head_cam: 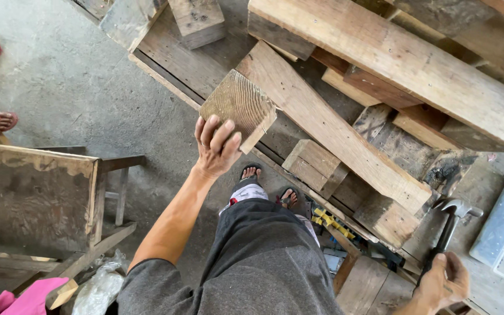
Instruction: The person breaks a wooden plank into smaller blocks using a hammer, then arranges the blocks on a workbench. They pick up nails from a container and hammer them into the wood to join the pieces together.
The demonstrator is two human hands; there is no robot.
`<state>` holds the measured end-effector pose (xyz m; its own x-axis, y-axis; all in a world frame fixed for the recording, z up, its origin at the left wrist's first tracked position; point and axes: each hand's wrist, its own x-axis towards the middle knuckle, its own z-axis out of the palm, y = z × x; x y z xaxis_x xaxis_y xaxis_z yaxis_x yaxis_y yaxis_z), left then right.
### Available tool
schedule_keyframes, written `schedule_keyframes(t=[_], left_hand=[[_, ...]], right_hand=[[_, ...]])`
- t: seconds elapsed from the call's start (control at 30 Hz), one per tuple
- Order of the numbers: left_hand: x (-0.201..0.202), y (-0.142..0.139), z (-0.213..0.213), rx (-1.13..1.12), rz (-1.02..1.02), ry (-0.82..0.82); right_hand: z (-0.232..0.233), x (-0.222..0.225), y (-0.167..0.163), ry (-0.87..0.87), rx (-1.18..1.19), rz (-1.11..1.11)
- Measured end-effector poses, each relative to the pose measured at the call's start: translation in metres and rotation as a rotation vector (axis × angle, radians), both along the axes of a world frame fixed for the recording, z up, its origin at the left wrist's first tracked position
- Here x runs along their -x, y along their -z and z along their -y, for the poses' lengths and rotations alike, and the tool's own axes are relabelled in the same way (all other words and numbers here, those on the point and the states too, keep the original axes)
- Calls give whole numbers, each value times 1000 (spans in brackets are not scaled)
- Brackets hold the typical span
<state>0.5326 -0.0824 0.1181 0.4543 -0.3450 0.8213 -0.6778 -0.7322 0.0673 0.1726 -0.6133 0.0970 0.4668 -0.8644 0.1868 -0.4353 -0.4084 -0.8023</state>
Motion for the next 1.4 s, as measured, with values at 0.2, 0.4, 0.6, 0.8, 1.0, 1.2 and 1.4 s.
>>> schedule_keyframes(t=[0.2, 0.4, 0.6, 0.8, 1.0, 1.2, 1.4], left_hand=[[15, -38, 20, 70, -34, 59], [41, -74, 52, 104, -115, 36], [59, -104, 79, 199, -330, 92], [81, -130, 101, 279, -591, 155], [90, -141, 110, 476, -882, 199], [89, -127, 111, 655, -1025, 328], [89, -108, 59, 898, -1133, 563]], right_hand=[[4, 18, 18, -51, -55, 61], [9, 32, 25, -36, -97, 77], [17, 30, 27, 104, -50, -294], [40, 9, 45, -80, 169, -623], [71, -1, 54, -102, 125, -698], [98, -13, 50, -216, 64, -783], [113, -24, 38, -285, 61, -650]])
